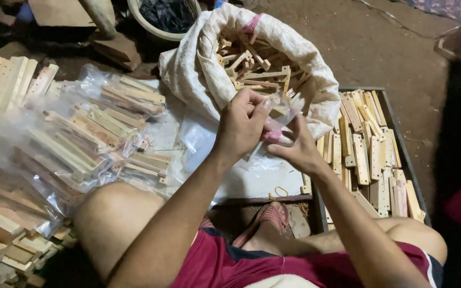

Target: The person picks up wooden slats from a large bag and a tray, places them into clear plastic bags, and secures the bags with rubber bands.

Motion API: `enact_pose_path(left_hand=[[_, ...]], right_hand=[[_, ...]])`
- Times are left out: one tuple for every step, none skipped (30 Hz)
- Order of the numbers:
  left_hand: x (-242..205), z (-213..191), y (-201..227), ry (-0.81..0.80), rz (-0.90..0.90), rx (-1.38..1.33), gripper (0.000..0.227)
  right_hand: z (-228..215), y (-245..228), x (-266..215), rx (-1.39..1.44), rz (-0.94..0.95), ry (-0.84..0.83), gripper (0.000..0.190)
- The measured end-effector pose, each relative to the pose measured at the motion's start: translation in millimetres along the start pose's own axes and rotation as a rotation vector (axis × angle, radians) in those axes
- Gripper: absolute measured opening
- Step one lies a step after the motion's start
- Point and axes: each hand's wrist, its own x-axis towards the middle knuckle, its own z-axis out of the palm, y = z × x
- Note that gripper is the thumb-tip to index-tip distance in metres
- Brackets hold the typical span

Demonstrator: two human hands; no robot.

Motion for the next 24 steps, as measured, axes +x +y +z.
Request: enact_pose_path(left_hand=[[-1.4,5.1,6.5,-0.007,0.0,-0.001,0.019],[-2.6,10.4,12.9,-0.026,0.059,-0.104,0.021],[-2.8,14.7,20.3,-0.044,0.123,-0.204,0.023],[-5.3,14.9,29.3,-0.051,0.128,-0.202,0.023],[-5.9,12.6,39.5,-0.019,0.177,-0.203,0.025],[-6.5,9.7,49.9,0.014,0.225,-0.205,0.028],[-1.4,-4.7,48.3,0.017,0.233,-0.203,0.028],[3.6,-19.5,46.3,0.134,0.243,0.028,0.053],[7.6,-33.0,43.4,0.25,0.248,0.253,0.081],[10.5,-38.8,31.5,0.253,0.253,0.251,0.081],[13.9,-45.7,20.1,0.095,0.041,0.245,0.094],[17.4,-52.7,8.7,-0.065,-0.17,0.235,0.107],[11.1,-45.6,7.6,-0.055,-0.168,0.235,0.107],[5.2,-38.4,6.1,-0.074,-0.219,0.131,0.084],[-1.8,-30.7,4.2,-0.093,-0.273,0.027,0.063],[1.3,-29.9,3.9,-0.084,-0.274,0.027,0.063],[3.6,-28.0,2.5,-0.035,-0.241,0.013,0.051],[6.0,-25.9,0.8,0.013,-0.207,-0.002,0.039],[8.3,-31.0,-16.5,0.012,-0.212,-0.004,0.039],[10.4,-35.6,-33.8,-0.019,0.094,0.157,0.025],[10.6,-40.2,-51.5,-0.049,0.398,0.319,0.02],[7.2,-37.2,-32.2,-0.05,0.388,0.319,0.02],[5.1,-33.9,-13.2,0.036,0.209,0.013,0.026],[3.6,-30.7,6.2,0.124,0.027,-0.29,0.044]], right_hand=[[3.4,8.2,-0.7,-0.001,0.001,0.007,0.114],[6.4,16.6,-1.3,0.022,0.004,0.014,0.102],[10.1,24.7,0.3,0.047,0.001,0.021,0.09],[12.3,30.3,2.0,0.048,-0.004,0.028,0.09],[16.4,35.1,8.4,0.088,-0.014,0.029,0.072],[21.0,39.5,15.4,0.129,-0.024,0.029,0.054],[22.8,39.8,20.2,0.129,-0.032,0.025,0.054],[25.1,40.4,25.0,0.165,-0.037,0.02,0.037],[26.1,41.5,27.7,0.199,-0.04,0.017,0.021],[20.7,31.2,26.1,0.195,-0.045,0.015,0.021],[16.2,20.7,25.9,0.176,-0.05,-0.025,0.018],[11.9,10.3,25.7,0.155,-0.055,-0.066,0.035],[13.1,8.2,26.7,0.156,-0.059,-0.075,0.035],[14.2,6.4,27.8,0.132,-0.073,-0.118,0.04],[15.5,5.2,27.4,0.11,-0.084,-0.161,0.045],[18.1,7.0,28.8,0.113,-0.084,-0.171,0.045],[20.4,9.6,27.4,0.12,-0.041,-0.16,0.038],[22.4,12.6,26.0,0.126,0.002,-0.15,0.038],[22.4,20.7,22.9,0.127,0.008,-0.151,0.038],[21.9,28.9,19.7,0.149,0.006,-0.14,0.029],[22.3,37.5,14.7,0.175,0.007,-0.13,0.034],[23.4,24.4,12.5,0.178,0.016,-0.132,0.034],[24.0,11.3,10.7,0.1,-0.017,-0.175,0.035],[24.4,-2.2,9.3,0.022,-0.05,-0.218,0.036]])
